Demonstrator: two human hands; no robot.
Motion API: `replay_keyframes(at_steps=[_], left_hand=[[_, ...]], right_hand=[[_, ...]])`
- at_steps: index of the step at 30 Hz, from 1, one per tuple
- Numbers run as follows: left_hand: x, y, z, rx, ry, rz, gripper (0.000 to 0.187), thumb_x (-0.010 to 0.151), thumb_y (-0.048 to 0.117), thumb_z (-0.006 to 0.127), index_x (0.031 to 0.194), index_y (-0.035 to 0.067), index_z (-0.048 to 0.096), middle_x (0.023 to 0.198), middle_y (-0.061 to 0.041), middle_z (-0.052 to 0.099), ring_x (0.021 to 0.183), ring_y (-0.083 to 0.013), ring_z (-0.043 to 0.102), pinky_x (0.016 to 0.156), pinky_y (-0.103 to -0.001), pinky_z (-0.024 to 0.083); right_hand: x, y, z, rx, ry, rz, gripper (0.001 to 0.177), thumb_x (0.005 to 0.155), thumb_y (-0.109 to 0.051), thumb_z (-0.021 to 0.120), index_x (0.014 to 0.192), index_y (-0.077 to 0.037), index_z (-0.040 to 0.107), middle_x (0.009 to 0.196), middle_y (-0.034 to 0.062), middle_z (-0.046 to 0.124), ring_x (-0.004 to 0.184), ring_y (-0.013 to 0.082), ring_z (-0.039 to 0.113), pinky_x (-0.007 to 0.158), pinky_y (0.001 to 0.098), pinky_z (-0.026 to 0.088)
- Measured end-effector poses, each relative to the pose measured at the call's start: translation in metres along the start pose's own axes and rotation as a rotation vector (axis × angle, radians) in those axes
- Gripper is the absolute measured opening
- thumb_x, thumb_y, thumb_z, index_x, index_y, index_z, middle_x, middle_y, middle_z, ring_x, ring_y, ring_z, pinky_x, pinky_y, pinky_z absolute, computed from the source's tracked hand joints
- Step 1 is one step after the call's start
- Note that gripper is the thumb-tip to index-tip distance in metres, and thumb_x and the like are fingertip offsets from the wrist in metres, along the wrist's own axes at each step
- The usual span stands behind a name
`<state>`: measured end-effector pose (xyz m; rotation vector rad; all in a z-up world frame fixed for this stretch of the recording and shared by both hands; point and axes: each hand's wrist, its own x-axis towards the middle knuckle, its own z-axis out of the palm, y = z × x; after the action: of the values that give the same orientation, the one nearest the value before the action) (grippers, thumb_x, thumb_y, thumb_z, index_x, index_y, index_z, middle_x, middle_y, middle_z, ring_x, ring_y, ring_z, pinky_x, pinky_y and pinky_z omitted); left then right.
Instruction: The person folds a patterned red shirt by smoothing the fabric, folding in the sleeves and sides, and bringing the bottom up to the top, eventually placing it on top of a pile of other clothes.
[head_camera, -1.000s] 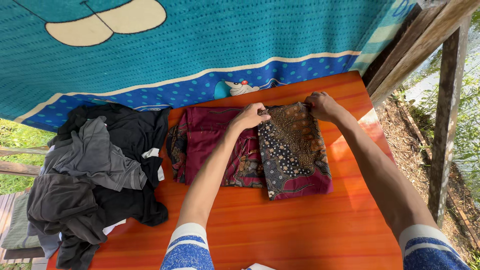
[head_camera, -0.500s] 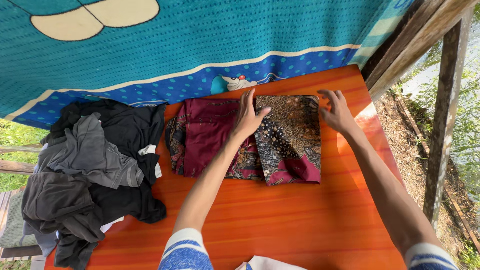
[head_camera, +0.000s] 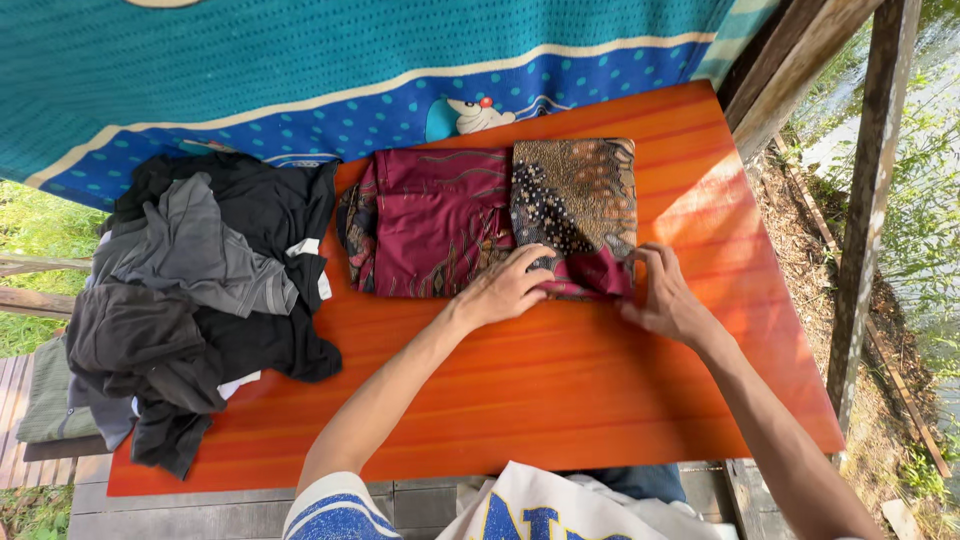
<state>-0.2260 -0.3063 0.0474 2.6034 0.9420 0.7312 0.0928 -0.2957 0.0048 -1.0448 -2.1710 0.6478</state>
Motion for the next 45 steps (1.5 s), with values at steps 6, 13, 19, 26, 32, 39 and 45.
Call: replay_keyframes(at_steps=[6,13,19,26,32,39,45], left_hand=[[-0.004,-0.009,-0.015,-0.108,0.24,-0.14,0.028,0.09,-0.01,0.057,0.113,0.002,0.068,0.127,-0.014,0.067,0.117,-0.0312,0.069,0.101,-0.036,0.058],[-0.031,-0.009,-0.035,0.006,0.135,-0.147,0.029,0.081,-0.009,0.054,0.102,0.004,0.067,0.124,-0.013,0.07,0.116,-0.0319,0.069,0.101,-0.04,0.057],[-0.036,-0.005,-0.019,-0.038,0.203,-0.626,0.015,0.096,0.017,0.073,0.106,0.008,0.066,0.109,-0.006,0.067,0.091,-0.02,0.07,0.076,-0.035,0.057],[-0.029,-0.007,-0.018,-0.406,0.014,-0.552,0.041,0.082,0.007,0.081,0.119,0.007,0.065,0.119,-0.008,0.059,0.086,-0.0172,0.069,0.075,-0.031,0.061],[-0.025,-0.01,-0.024,-0.601,-0.053,-0.62,0.043,0.079,0.015,0.083,0.117,0.007,0.065,0.12,-0.005,0.058,0.083,-0.0132,0.071,0.073,-0.029,0.06],[0.02,-0.047,-0.019,0.06,0.448,-0.423,0.024,0.098,0.021,0.074,0.113,0.003,0.068,0.115,-0.011,0.067,0.104,-0.0272,0.07,0.086,-0.037,0.058],[0.122,-0.09,0.046,0.239,0.396,-0.166,0.027,0.102,0.022,0.062,0.122,0.003,0.065,0.135,-0.014,0.062,0.126,-0.0352,0.062,0.112,-0.047,0.048]], right_hand=[[-0.009,-0.005,0.009,0.058,0.054,0.23,0.053,0.083,-0.01,0.071,0.132,-0.009,0.051,0.136,0.0154,0.049,0.118,0.0351,0.057,0.102,0.0428,0.05],[-0.012,-0.036,0.011,-0.188,0.127,0.001,0.062,0.071,-0.004,0.073,0.131,-0.01,0.057,0.133,0.0196,0.049,0.122,0.0407,0.051,0.102,0.0517,0.043],[-0.02,-0.017,0.024,-0.135,0.213,-0.014,0.032,0.083,-0.005,0.069,0.114,-0.009,0.063,0.126,0.0147,0.058,0.118,0.0378,0.055,0.101,0.0486,0.048],[-0.026,0.011,0.04,-0.335,0.33,0.136,0.018,0.089,-0.009,0.07,0.107,-0.012,0.067,0.106,0.0079,0.061,0.108,0.0317,0.058,0.097,0.0474,0.044],[-0.024,0.008,0.032,-0.363,0.297,0.291,0.018,0.088,-0.012,0.072,0.105,-0.012,0.066,0.106,0.0081,0.06,0.107,0.0309,0.056,0.095,0.0464,0.043],[0.001,-0.011,0.009,-0.211,0.274,0.105,0.05,0.092,-0.036,0.073,0.131,-0.008,0.058,0.136,0.0192,0.053,0.129,0.0395,0.049,0.11,0.0506,0.04],[0.065,0.01,0.037,-0.348,0.26,0.161,0.067,0.107,-0.042,0.054,0.16,-0.004,0.039,0.168,0.0226,0.031,0.156,0.0459,0.026,0.123,0.0601,0.025]])
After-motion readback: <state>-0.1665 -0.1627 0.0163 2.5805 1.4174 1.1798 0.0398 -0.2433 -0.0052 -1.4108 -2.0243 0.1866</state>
